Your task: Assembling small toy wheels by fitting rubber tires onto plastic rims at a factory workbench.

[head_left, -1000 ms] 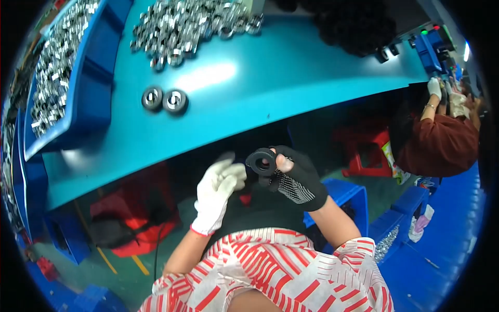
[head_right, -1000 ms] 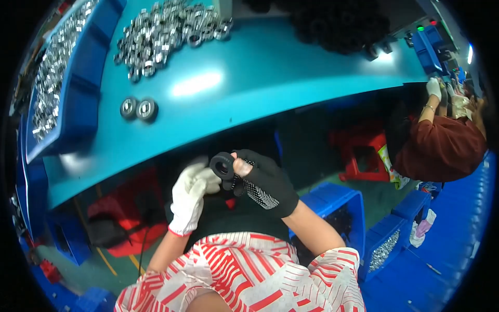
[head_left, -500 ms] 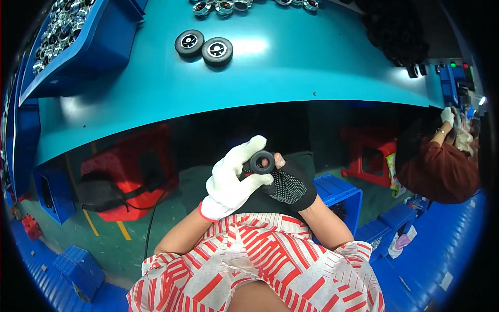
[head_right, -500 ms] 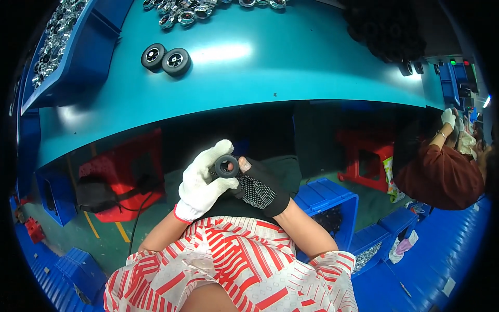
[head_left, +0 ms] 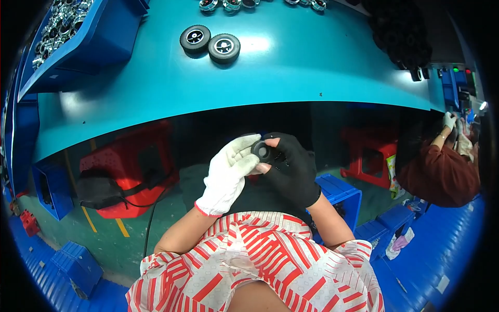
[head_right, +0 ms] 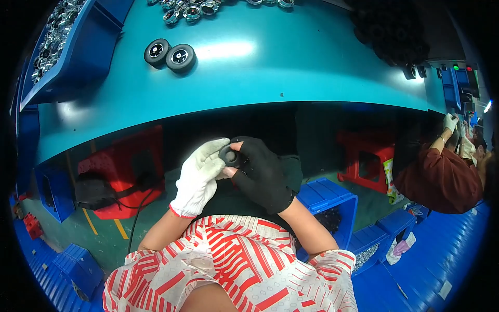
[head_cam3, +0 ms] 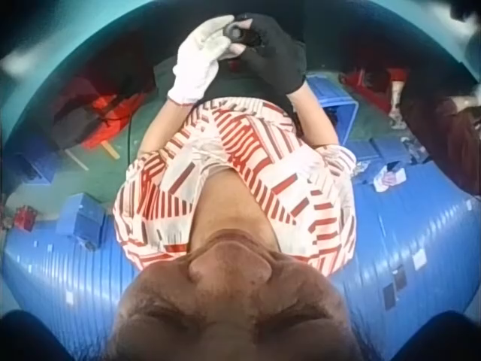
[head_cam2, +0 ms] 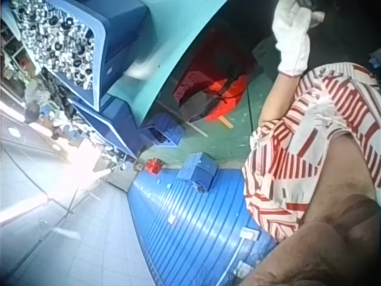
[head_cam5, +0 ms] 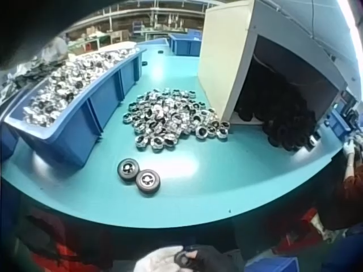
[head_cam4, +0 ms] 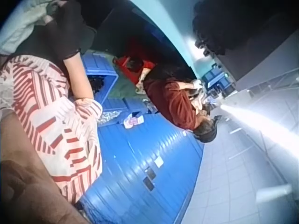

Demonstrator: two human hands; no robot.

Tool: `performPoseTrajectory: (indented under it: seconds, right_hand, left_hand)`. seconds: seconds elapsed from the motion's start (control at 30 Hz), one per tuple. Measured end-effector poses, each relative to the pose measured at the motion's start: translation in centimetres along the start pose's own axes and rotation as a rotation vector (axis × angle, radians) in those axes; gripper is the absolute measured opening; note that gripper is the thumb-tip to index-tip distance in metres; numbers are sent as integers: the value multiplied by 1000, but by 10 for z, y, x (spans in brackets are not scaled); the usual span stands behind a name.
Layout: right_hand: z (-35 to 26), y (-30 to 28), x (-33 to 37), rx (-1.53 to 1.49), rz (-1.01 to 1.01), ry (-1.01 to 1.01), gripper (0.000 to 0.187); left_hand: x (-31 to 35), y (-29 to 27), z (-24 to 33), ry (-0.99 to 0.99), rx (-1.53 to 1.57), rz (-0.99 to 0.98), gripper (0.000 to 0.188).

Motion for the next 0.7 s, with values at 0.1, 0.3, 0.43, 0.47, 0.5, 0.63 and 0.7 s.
performPoseTrajectory:
  seconds: [0.1, 0.3, 0.43, 0.47, 0.5, 0.63, 0.7]
  right_hand:
    - [2, -1, 3, -41, 52, 50, 48]
    - [12, -2, 5, -98, 30, 113, 51]
    - [12, -3, 5, -114, 26, 113, 50]
    - [13, -3, 6, -122, 25, 119, 50]
    - [13, -3, 6, -122, 26, 120, 50]
    - [14, 0, 5, -145, 3, 128, 48]
    - [16, 1, 6, -154, -10, 129, 48]
  left_hand:
    - [0, -2, -4, -50, 81, -8, 44]
    - [1, 0, -2, -32, 35, 0, 43]
    - [2, 1, -1, -39, 25, -3, 43]
    - [2, 1, -1, -35, 22, -3, 43]
    - [2, 1, -1, -36, 21, -3, 43]
    - [0, -4, -6, -51, 79, -26, 42]
    - [-1, -5, -8, -56, 86, -46, 42]
Point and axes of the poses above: each hand's wrist, its own x-axis away from the middle knuckle, its own y-axis out of the palm, z = x × y, the point moved 6 cm from there along -x, towards the middle knuckle, and after that the axes turned 15 degrees about z, right-handed, at the moved point
